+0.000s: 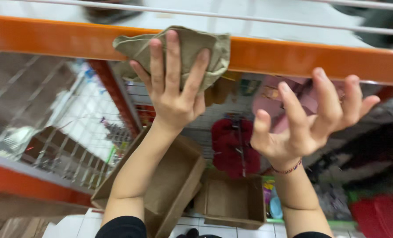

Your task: The person wipes down store shelves with a cloth and a spray bottle, moving items in a box and adjusting stock as they clean.

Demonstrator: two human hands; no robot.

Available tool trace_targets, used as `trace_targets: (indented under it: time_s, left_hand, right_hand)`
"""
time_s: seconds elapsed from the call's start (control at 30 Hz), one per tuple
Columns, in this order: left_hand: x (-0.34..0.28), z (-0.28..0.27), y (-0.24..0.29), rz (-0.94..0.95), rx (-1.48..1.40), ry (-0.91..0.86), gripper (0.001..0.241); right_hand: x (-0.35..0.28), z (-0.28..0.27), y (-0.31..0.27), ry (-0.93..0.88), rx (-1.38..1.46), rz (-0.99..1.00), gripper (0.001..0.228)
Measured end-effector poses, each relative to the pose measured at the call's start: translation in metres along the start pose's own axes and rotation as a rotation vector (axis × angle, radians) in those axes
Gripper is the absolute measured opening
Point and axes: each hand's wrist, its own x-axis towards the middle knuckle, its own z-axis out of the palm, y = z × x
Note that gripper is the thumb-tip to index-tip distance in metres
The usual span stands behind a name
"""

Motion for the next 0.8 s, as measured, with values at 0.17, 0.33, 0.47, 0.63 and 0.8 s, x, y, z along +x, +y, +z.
trace_targets:
  time_s: [0.17, 0.33, 0.47, 0.63, 0.8]
  left_hand:
    - [0.025, 0.03, 0.081, 0.171, 0.113, -0.068, 0.048]
    - [0.049, 0.053, 0.155, 0.277, 0.128, -0.077, 0.038]
    - [0.063, 0.078, 0.215, 0.293, 0.086, -0.108, 0.041]
    - [0.068, 0.104, 0.283, 0.286, 0.005, -0.176, 0.047]
    - [0.078, 0.131, 0.348, 0.263, -0.07, -0.231, 0.049]
  right_hand:
    - [-0.014, -0.054, 0.044, 0.085, -0.045, 0.034, 0.034]
    - [-0.021, -0.088, 0.088, 0.088, -0.065, 0.103, 0.029]
    - [-0.027, -0.114, 0.127, 0.088, -0.162, 0.165, 0.028]
    - [-0.039, -0.151, 0.179, 0.069, -0.232, 0.19, 0.027]
    - [-0.049, -0.191, 0.234, 0.049, -0.297, 0.179, 0.027]
